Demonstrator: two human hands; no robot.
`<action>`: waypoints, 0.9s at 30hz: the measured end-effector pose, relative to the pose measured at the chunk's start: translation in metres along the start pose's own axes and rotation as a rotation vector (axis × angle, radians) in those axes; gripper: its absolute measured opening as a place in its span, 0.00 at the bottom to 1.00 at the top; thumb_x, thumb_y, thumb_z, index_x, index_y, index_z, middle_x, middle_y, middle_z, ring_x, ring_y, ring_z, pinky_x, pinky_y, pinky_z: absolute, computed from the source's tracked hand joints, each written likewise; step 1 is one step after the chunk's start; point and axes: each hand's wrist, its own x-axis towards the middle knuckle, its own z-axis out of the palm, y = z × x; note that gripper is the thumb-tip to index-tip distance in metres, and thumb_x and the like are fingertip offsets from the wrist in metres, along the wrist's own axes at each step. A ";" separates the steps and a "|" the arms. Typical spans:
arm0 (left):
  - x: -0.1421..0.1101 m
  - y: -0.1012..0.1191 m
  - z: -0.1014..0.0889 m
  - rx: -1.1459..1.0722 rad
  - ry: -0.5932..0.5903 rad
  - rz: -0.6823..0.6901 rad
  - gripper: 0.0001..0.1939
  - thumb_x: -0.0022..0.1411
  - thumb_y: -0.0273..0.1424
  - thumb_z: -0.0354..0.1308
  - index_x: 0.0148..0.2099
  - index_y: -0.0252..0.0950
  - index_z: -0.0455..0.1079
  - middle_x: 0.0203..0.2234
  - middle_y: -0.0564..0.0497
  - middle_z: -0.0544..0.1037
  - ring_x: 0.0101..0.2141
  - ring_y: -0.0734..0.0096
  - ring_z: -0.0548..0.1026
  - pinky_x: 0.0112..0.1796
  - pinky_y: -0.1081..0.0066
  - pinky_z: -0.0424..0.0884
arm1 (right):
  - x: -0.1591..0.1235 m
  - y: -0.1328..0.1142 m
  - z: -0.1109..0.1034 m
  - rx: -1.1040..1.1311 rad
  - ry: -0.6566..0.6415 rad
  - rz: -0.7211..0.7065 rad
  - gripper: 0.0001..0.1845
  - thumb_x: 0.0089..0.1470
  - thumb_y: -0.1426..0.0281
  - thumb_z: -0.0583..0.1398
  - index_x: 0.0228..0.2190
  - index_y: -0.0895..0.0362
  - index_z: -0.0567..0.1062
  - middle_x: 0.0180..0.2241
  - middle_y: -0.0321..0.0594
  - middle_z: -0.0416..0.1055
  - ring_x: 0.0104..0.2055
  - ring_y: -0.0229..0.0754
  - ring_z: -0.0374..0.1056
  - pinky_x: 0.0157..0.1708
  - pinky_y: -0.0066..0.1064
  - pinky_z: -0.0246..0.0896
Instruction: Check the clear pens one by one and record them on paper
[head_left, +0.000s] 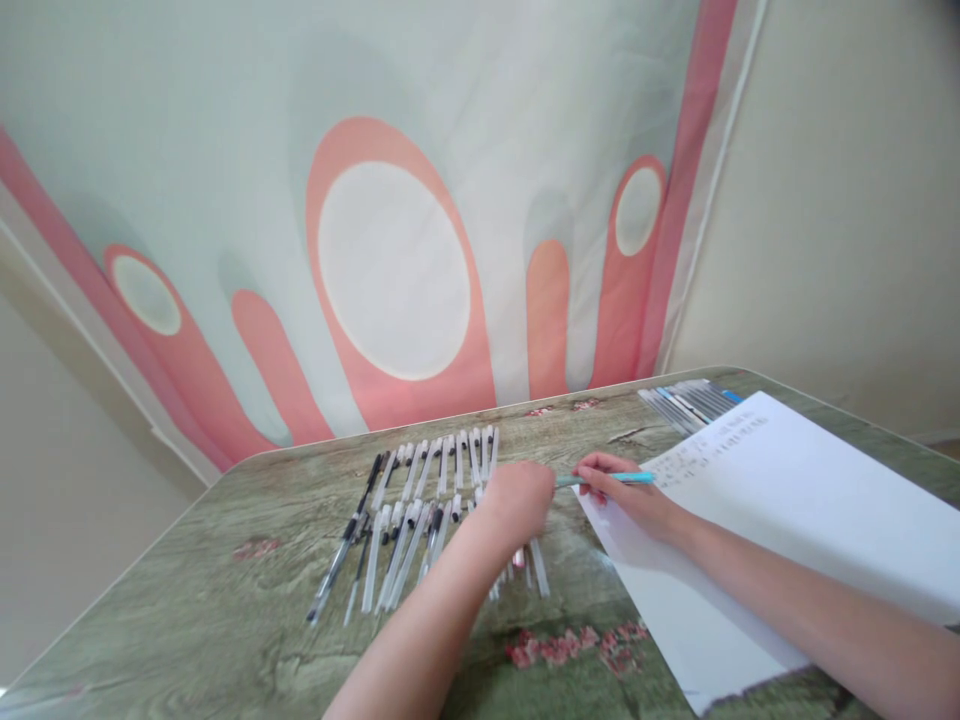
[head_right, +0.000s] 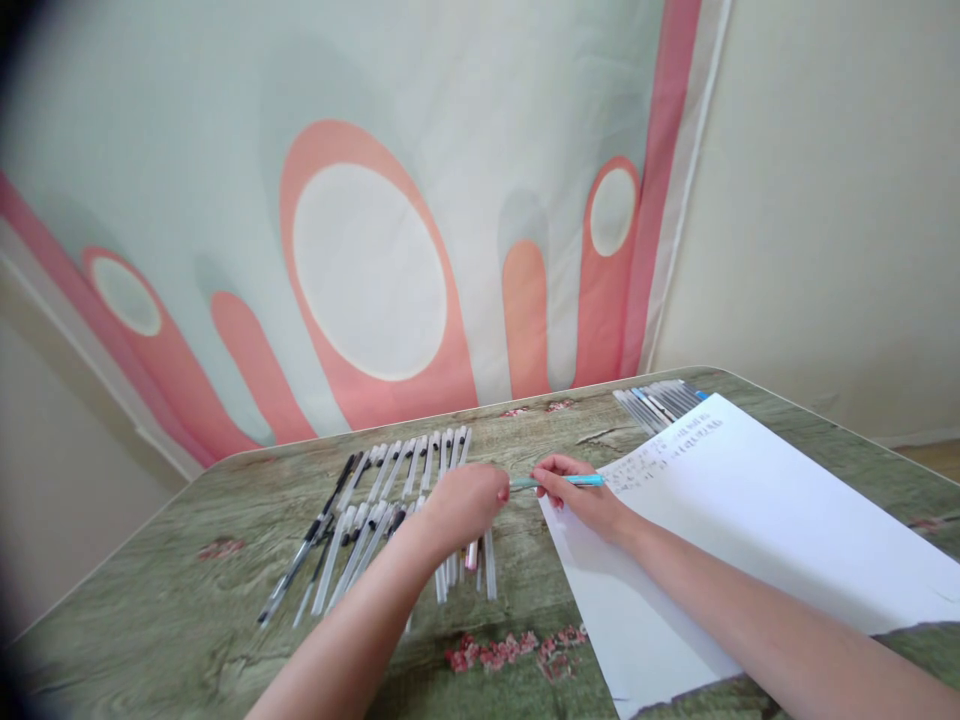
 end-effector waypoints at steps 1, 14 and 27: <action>0.001 -0.010 -0.001 -0.014 0.035 -0.042 0.11 0.57 0.25 0.47 0.37 0.36 0.70 0.34 0.45 0.76 0.38 0.62 0.74 0.36 0.67 0.69 | 0.000 0.000 0.000 0.005 0.000 -0.002 0.16 0.49 0.57 0.56 0.27 0.58 0.70 0.22 0.35 0.67 0.21 0.32 0.57 0.22 0.26 0.52; -0.010 0.031 0.005 -0.179 0.013 0.366 0.11 0.57 0.34 0.50 0.37 0.35 0.71 0.34 0.46 0.75 0.36 0.63 0.72 0.37 0.67 0.67 | 0.000 0.006 -0.002 0.110 0.042 -0.018 0.14 0.50 0.61 0.56 0.36 0.58 0.70 0.23 0.36 0.68 0.22 0.33 0.59 0.24 0.28 0.54; -0.007 0.105 0.062 -0.159 0.175 0.497 0.26 0.58 0.46 0.46 0.47 0.29 0.63 0.42 0.42 0.68 0.42 0.60 0.65 0.41 0.63 0.64 | 0.009 -0.003 -0.009 0.066 0.144 -0.122 0.15 0.54 0.62 0.53 0.40 0.56 0.69 0.29 0.38 0.70 0.20 0.31 0.58 0.21 0.27 0.55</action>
